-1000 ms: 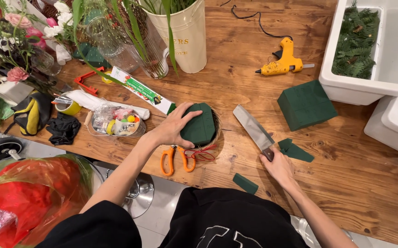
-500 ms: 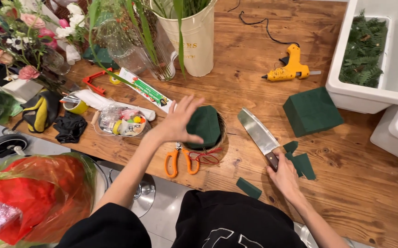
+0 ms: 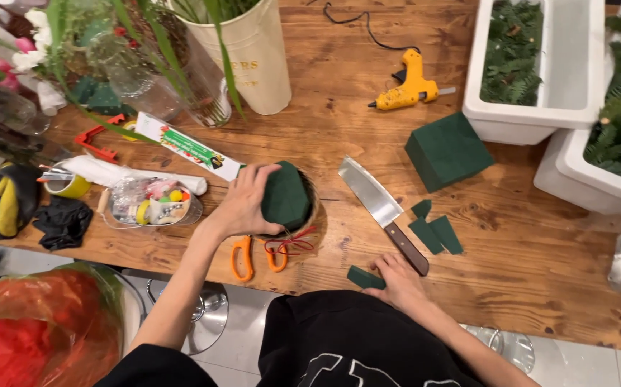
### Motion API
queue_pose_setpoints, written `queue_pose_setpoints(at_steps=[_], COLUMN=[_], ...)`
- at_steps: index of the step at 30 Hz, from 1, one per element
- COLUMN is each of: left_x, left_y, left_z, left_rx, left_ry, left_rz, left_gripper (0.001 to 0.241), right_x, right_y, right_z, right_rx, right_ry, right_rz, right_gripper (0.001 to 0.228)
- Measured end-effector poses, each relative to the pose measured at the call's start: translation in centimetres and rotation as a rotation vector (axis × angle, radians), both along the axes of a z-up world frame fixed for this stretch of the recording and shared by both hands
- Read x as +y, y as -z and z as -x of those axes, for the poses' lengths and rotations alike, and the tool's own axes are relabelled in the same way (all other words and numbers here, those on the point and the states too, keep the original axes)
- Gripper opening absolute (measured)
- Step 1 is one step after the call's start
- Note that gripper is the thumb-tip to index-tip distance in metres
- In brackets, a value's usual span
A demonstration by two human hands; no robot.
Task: The person cuts a block of green floral foam into smaller pieces using a large knife on a wooden table. They then place a piece of the foam into a small woven basket and search through a red plastic bag containing various colorful items.
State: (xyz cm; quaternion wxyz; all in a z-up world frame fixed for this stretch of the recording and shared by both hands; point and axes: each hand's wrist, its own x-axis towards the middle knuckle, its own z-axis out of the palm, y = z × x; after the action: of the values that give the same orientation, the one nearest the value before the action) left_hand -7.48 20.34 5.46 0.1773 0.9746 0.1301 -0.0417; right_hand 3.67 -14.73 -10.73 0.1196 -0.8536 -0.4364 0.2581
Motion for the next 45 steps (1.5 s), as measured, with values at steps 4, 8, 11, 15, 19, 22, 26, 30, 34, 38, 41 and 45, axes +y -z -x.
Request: queue_pose_setpoints(at_steps=[4,8,11,15,19,22,26,30,34,38,41,45], left_x=[-0.8,-1.4,-4.5,-9.3,-12.5,-13.8,-15.8,-18.5,-20.4,-20.5,-20.5,-20.9], left_y=[-3.9,-8.3,-11.5,-7.6,0.3,3.3,3.0,9.1,14.6,16.0,15.7,17.2], left_z=[0.0,-0.6,-1.6,-4.5,-6.6,-7.0,-11.3,-17.8,-21.7,-22.2,-22.3,-21.4], left_rx=[-0.107,-0.277,-0.34,-0.182,0.17,0.362,0.317,-0.093,-0.035,0.032,0.039,-0.015], left_ry=[-0.041,0.028,0.061,0.288,0.348,0.35,0.38,0.45,0.487,0.403,0.276,-0.061], left_rz=[0.017,0.046,0.225,0.117,-0.033,-0.086,0.058,-0.039,-0.085,0.045,0.257,0.634], left_gripper=[0.114,0.116,0.115,0.12,0.121,0.128,0.117,0.067,0.055,0.045,0.026,0.023], right_x=[-0.2,-0.3,-0.6,-1.6,-5.4,-8.0,-6.0,-3.7,-2.6,-3.8,-4.6,-5.3], right_y=[3.4,3.3,2.1,-1.4,-7.6,-4.3,0.0,4.0,2.5,0.9,1.0,1.2], right_z=[-0.1,-0.2,0.0,-1.5,-5.9,-9.5,-10.6,-10.8,-10.4,-9.9,-9.7,-8.8], right_rx=[-0.052,-0.029,0.055,0.269,0.333,0.086,0.05,-0.082,-0.173,-0.128,-0.103,-0.064], right_ry=[-0.039,-0.003,0.045,0.255,0.614,0.562,0.555,0.54,0.528,0.551,0.615,0.72], right_rz=[0.016,0.003,0.022,-0.084,-0.295,-0.368,-0.344,-0.364,-0.302,-0.276,-0.324,-0.356], right_gripper=[0.05,0.048,0.047,0.046,0.039,0.041,0.043,0.035,0.033,0.032,0.033,0.04])
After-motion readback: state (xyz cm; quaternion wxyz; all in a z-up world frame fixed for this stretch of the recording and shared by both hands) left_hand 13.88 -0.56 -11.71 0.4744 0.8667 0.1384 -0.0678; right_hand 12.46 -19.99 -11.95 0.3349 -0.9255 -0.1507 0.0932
